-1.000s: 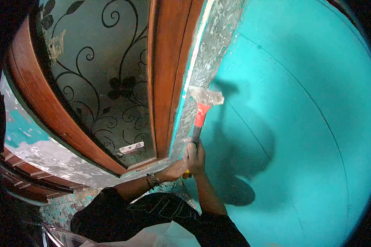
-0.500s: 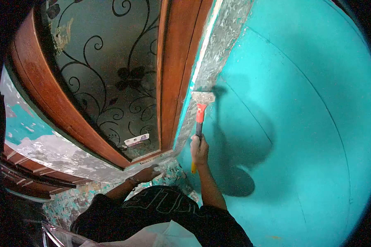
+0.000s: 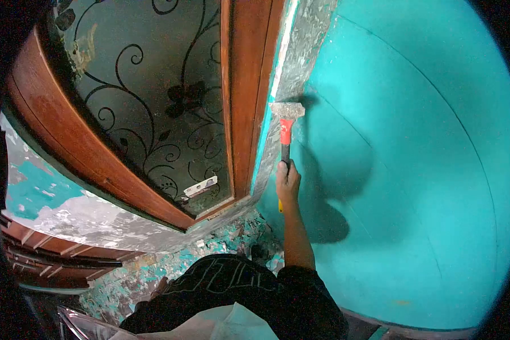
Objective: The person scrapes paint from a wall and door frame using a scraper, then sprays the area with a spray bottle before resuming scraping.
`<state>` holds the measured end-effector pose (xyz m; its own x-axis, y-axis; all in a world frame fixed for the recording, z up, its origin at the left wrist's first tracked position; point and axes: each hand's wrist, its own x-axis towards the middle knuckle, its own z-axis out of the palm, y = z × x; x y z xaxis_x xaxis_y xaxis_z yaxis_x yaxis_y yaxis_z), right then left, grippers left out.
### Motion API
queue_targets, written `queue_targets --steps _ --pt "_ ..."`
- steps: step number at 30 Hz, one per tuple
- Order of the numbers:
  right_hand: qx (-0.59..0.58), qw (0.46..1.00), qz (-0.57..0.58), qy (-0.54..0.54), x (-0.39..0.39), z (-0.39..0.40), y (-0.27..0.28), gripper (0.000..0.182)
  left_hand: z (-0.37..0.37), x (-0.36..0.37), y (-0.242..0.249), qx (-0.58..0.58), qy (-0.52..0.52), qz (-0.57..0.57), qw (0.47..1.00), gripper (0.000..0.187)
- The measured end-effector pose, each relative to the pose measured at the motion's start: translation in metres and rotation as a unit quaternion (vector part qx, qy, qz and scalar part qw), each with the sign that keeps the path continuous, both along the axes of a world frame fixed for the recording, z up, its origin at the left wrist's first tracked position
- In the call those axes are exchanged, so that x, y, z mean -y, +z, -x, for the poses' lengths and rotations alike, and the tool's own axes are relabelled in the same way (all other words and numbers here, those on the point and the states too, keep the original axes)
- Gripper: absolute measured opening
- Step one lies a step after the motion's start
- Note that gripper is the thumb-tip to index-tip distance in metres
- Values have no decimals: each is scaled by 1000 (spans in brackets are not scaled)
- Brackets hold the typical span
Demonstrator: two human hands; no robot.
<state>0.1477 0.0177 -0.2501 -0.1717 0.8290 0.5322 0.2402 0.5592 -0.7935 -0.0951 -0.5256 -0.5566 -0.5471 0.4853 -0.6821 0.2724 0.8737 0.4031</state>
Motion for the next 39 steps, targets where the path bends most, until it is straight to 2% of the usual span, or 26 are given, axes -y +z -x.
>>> queue_targets --steps 1,3,6,8,9,10,12,14,16,18,20,22,23,25,26,28,30,34,36,37,39 --pt "-1 1000 0 -4 -2 -1 2 33 -2 -10 29 -10 -8 66 998 63" --pt "15 1000 8 -13 -2 -3 5 33 5 -2 28 -5 -11 51 999 63" --pt "25 1000 8 -14 -2 -8 9 34 9 -17 64 -12 1 47 999 62" --pt "38 999 16 -21 -3 -12 19 35 19 -22 61 -27 -13 38 999 62" --pt "56 998 -7 -35 -6 -15 20 37 36 -10 33 -6 -30 -4 1000 62" --pt "73 996 -29 -50 -6 -19 25 38 35 -19 54 -7 -33 4 999 62" --pt "117 993 -1 -34 -4 -35 50 40 40 -46 95 -33 -82 56 995 62" --pt "174 984 -24 -27 -4 -49 77 41 63 -46 85 -57 -113 55 990 61" --pt "202 979 -1 -35 -4 -56 100 40 71 -52 74 -73 -143 45 986 59" --pt "234 972 12 -32 6 -61 120 40 63 -64 78 -130 -95 -27 987 57" --pt "237 970 40 -23 15 -67 137 39 39 -71 80 -134 -80 -39 987 55" --pt "236 971 7 -32 14 -77 137 37 8 -73 75 -22 35 -83 996 54" --pt "229 972 -14 -49 11 -82 138 35 -5 -59 42 -16 35 -113 993 53" --pt "247 968 -36 -33 8 -87 154 36 -48 -48 28 -33 3 -50 998 56" --pt "260 964 -53 -26 7 -90 161 37 -58 -24 -26 14 -12 -51 999 58" --pt "254 965 -61 -28 6 -88 171 37 -99 -14 -21 46 -35 14 998 59" --pt "251 965 -68 -26 8 -82 173 38 -118 -10 -28 83 -61 10 995 60" --pt "216 976 -19 -13 0 -68 166 35 -134 -18 -60 91 -27 -36 995 59" --pt "217 972 -79 -37 -4 -64 165 36 -138 -25 -84 41 34 -89 995 56" --pt "217 972 -78 -37 -4 -62 167 36 -134 -54 -3 53 -5 -60 997 55" --pt "226 969 -83 -49 -2 -57 174 43 -132 -68 5 48 15 -56 997 55"
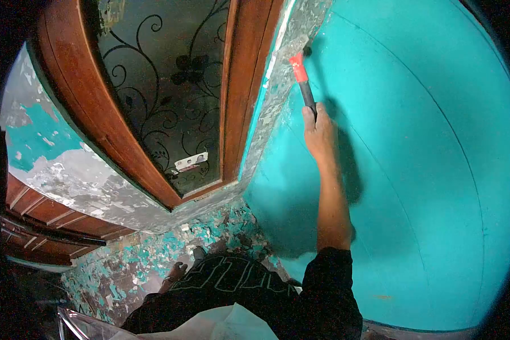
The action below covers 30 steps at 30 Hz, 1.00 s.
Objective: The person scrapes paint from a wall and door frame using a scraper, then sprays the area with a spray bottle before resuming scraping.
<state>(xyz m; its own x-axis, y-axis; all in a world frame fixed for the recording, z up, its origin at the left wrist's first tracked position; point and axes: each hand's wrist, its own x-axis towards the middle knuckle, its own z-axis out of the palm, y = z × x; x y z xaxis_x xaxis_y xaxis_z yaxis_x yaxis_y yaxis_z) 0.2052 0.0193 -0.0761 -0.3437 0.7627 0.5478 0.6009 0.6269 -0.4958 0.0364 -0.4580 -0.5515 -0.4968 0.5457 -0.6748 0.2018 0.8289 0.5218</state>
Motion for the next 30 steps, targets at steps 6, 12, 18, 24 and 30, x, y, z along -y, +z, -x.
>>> queue_targets --steps 6,12,18,24,30 --pt "14 998 37 -46 9 8 10 43 20 -11 28 63 26 21 997 57" --pt "-24 995 -73 -60 9 8 25 32 64 5 9 -40 -34 31 998 57" --pt "-18 998 -16 -60 15 22 7 31 91 -4 17 -5 -33 44 998 57" --pt "112 988 34 -105 30 21 -13 29 98 -16 44 -24 -56 28 998 58" --pt "-26 999 44 -14 31 13 -37 29 102 -12 27 3 -64 41 997 59"
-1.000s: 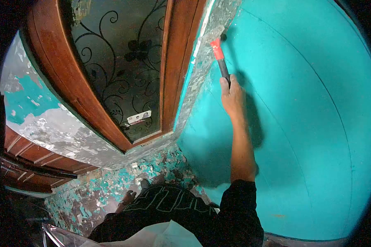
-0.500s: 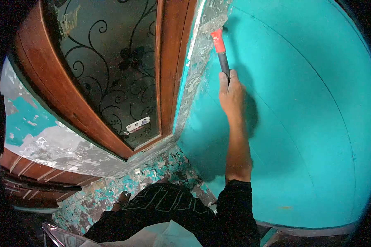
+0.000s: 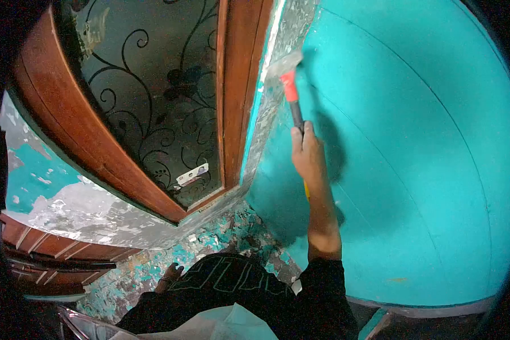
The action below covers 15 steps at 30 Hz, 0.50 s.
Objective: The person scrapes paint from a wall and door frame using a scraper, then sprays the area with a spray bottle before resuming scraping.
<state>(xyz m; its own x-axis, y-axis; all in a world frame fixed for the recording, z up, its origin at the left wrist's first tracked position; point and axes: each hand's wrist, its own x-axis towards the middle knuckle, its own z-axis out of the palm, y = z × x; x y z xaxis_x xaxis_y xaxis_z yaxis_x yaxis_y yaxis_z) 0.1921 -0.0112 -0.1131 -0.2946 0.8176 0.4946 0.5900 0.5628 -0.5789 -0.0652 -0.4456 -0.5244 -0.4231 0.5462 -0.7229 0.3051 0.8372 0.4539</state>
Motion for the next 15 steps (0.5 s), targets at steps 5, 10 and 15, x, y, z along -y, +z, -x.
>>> queue_targets --steps 5,10,15 --pt "27 999 -39 -12 -3 9 32 30 0 -12 0 -24 3 -48 999 59" --pt "133 985 -93 -65 -2 0 61 30 -2 -8 -31 24 50 -37 998 58" --pt "220 967 -92 -94 -6 4 90 29 9 -4 -22 6 -37 -26 999 60"
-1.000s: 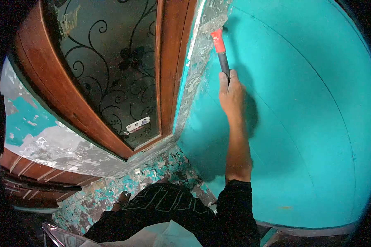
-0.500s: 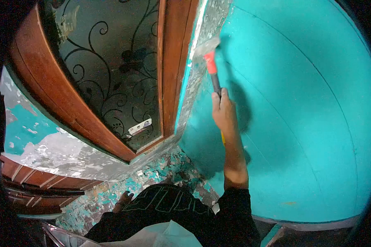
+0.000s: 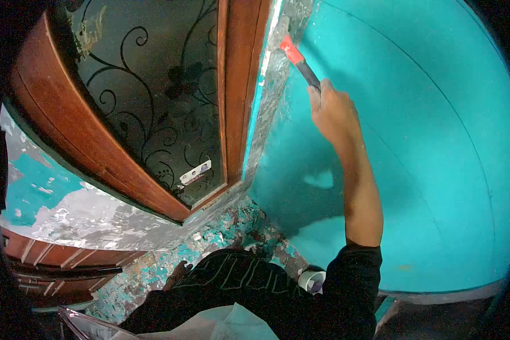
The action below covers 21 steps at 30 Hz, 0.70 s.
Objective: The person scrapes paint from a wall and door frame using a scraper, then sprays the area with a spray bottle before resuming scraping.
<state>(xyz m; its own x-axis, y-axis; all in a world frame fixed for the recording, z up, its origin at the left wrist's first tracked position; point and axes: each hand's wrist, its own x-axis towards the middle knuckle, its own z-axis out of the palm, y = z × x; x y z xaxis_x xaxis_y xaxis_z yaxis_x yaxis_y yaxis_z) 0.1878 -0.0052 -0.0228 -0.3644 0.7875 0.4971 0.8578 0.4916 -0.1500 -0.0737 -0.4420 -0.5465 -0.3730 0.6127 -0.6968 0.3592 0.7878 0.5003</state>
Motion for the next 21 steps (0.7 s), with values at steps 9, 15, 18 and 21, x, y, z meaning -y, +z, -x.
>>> queue_targets --steps 9,15,18,21 --pt "-19 1000 -9 -11 -3 -1 -1 31 29 -70 16 -9 -30 -59 998 62" --pt "-330 940 24 85 -14 -25 -23 33 15 -133 55 -33 -99 -128 986 62" --pt "-223 972 -7 71 -7 -23 -27 32 3 -158 74 -4 -102 -143 984 62" --pt "-196 978 51 52 6 -7 -26 33 -12 -157 81 3 -120 -172 978 62"
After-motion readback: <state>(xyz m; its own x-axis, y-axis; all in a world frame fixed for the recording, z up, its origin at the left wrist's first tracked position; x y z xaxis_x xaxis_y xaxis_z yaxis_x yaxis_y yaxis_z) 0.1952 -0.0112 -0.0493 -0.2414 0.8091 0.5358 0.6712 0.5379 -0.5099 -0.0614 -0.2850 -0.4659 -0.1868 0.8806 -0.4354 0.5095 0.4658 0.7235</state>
